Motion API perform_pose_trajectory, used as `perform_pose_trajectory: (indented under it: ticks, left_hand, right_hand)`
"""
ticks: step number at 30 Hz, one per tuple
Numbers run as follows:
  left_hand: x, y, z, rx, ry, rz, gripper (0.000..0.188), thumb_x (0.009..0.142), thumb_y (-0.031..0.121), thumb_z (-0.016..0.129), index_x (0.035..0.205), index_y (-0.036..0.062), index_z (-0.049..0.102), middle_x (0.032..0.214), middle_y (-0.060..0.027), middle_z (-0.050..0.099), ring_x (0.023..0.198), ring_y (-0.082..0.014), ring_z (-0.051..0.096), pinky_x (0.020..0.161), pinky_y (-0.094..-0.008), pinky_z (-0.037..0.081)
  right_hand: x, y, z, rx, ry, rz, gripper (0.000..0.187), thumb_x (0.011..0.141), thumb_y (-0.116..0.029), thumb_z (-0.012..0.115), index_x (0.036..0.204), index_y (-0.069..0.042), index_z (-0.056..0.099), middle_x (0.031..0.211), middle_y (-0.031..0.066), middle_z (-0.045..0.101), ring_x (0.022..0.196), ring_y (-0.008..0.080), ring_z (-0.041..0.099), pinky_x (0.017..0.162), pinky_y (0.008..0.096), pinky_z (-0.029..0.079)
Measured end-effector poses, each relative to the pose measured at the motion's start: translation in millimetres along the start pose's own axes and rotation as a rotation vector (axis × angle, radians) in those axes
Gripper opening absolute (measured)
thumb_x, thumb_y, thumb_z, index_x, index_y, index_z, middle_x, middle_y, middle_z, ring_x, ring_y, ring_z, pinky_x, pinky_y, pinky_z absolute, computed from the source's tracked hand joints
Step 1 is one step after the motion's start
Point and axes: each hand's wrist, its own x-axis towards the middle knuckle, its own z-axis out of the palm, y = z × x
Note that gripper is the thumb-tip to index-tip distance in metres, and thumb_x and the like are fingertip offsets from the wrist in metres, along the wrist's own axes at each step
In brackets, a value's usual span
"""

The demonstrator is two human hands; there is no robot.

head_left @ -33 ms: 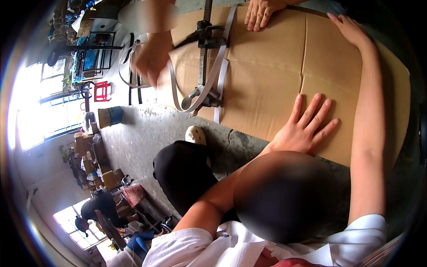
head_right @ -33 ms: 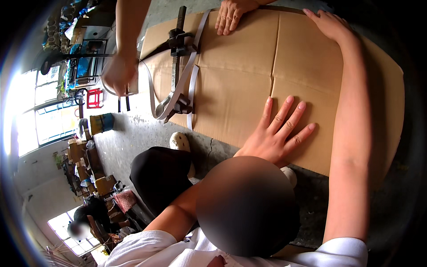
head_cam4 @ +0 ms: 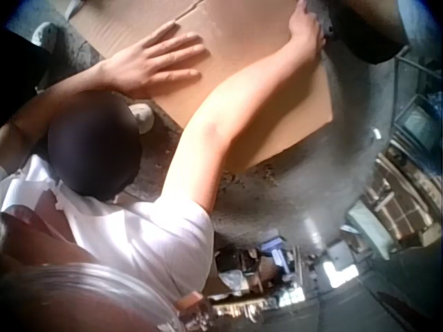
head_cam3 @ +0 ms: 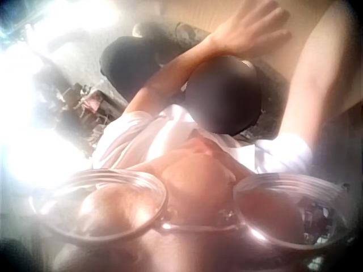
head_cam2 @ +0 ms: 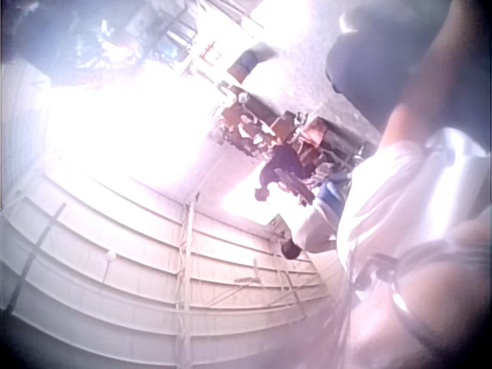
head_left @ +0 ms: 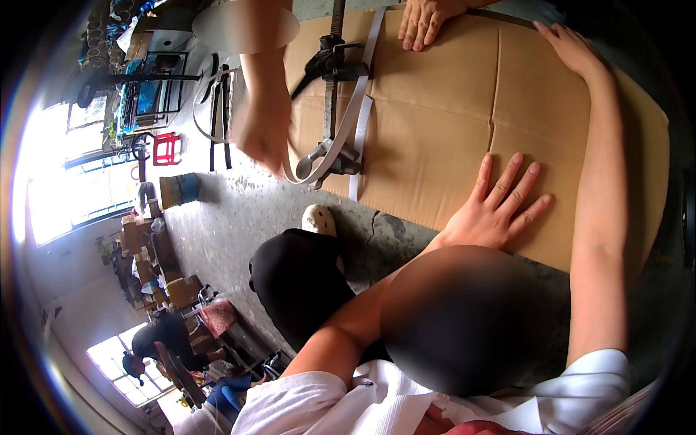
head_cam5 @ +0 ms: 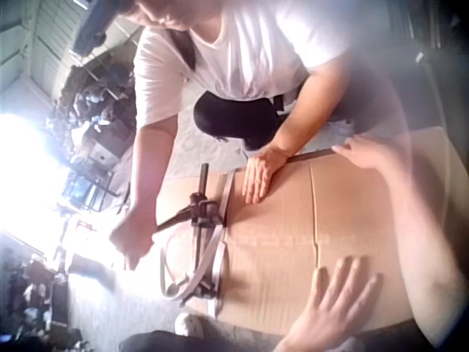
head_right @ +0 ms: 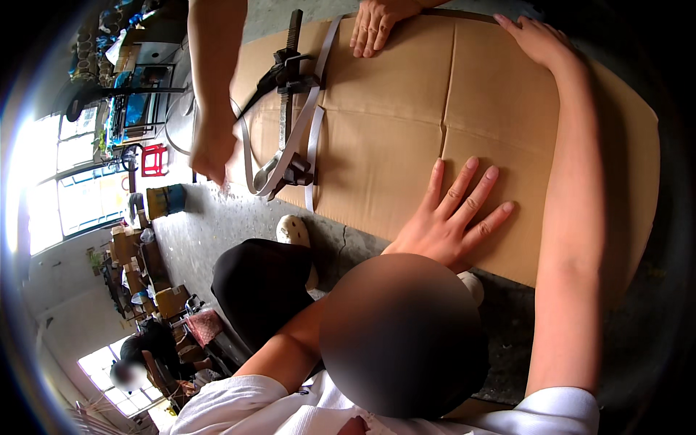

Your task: The person sits on the floor and uses a manual strapping tool to secure a cardboard box with white plastic straps. They feed the strap through the tool, tighten it, and cut the excess. Later, they place bubble wrap into another open cardboard box.

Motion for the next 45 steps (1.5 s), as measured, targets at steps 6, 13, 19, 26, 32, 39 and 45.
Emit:
perform_pose_trajectory:
  ticks: [6,13,19,26,32,39,45]
  left_hand:
    - [2,0,1,0.051,0.022,0.016,0.075,0.071,0.026,0.063,0.138,0.0152,0.033,0.144,-0.0225,0.025,0.134,-0.042,0.023,0.102,-0.064,0.022]
    - [0,-1,-1,0.009,-0.041,0.004,0.081,0.065,0.033,0.063,0.139,0.0147,0.033,0.146,-0.0217,0.021,0.136,-0.0424,0.017,0.105,-0.0636,0.011]
    - [1,2,-1,0.022,-0.055,0.008,0.079,0.071,0.029,0.063,0.141,0.0167,0.029,0.147,-0.0215,0.02,0.135,-0.0418,0.018,0.103,-0.0635,0.019]
    - [-3,3,2,0.016,-0.013,0.022,0.081,0.066,0.032,0.065,0.138,0.0149,0.033,0.145,-0.0224,0.023,0.134,-0.0432,0.02,0.104,-0.0644,0.014]
    - [-4,-1,-5,-0.027,-0.019,0.021,0.1,0.053,0.037,0.076,0.14,0.0167,0.031,0.145,-0.022,0.022,0.135,-0.0423,0.019,0.102,-0.0645,0.02]
    - [6,-1,-6,-0.164,0.005,0.039,0.087,0.067,0.053,0.066,0.135,0.0086,0.037,0.141,-0.0209,0.031,0.132,-0.0407,0.024,0.104,-0.0626,0.014]
    - [47,31,13,-0.686,0.284,0.041,0.053,0.075,0.027,0.068,0.115,-0.0011,0.05,0.115,-0.0203,0.048,0.109,-0.0386,0.045,0.1,-0.0474,0.031]
  right_hand:
    - [3,1,2,-0.031,0.04,-0.011,0.078,0.085,-0.069,0.025,0.122,-0.005,0.05,0.131,0.0125,0.048,0.121,0.029,0.045,0.101,0.0403,0.033]
    - [4,1,2,-0.061,0.012,-0.033,0.079,0.086,-0.068,0.024,0.127,-0.005,0.046,0.134,0.0123,0.045,0.124,0.03,0.042,0.104,0.0424,0.03]
    - [-3,-4,-7,-0.092,-0.032,0.014,0.08,0.086,-0.068,0.024,0.132,-0.006,0.042,0.137,0.0104,0.042,0.126,0.0282,0.04,0.105,0.042,0.029]
    - [3,5,2,-0.058,0.054,-0.013,0.078,0.085,-0.069,0.026,0.129,-0.007,0.045,0.136,0.011,0.044,0.125,0.0272,0.04,0.103,0.0385,0.03]
    - [26,21,21,-0.055,0.102,0.008,0.08,0.084,-0.07,0.026,0.128,-0.007,0.046,0.134,0.0114,0.045,0.126,0.0277,0.04,0.103,0.0364,0.031]
    - [-46,-23,-33,-0.016,-0.008,0.186,0.068,0.091,-0.056,0.028,0.134,-0.004,0.041,0.141,0.0155,0.035,0.134,0.0295,0.027,0.111,0.0402,0.018]
    - [-29,-12,-10,0.038,0.054,0.06,0.068,0.091,-0.056,0.029,0.13,-0.003,0.046,0.14,0.0162,0.036,0.132,0.0293,0.031,0.11,0.0411,0.02]
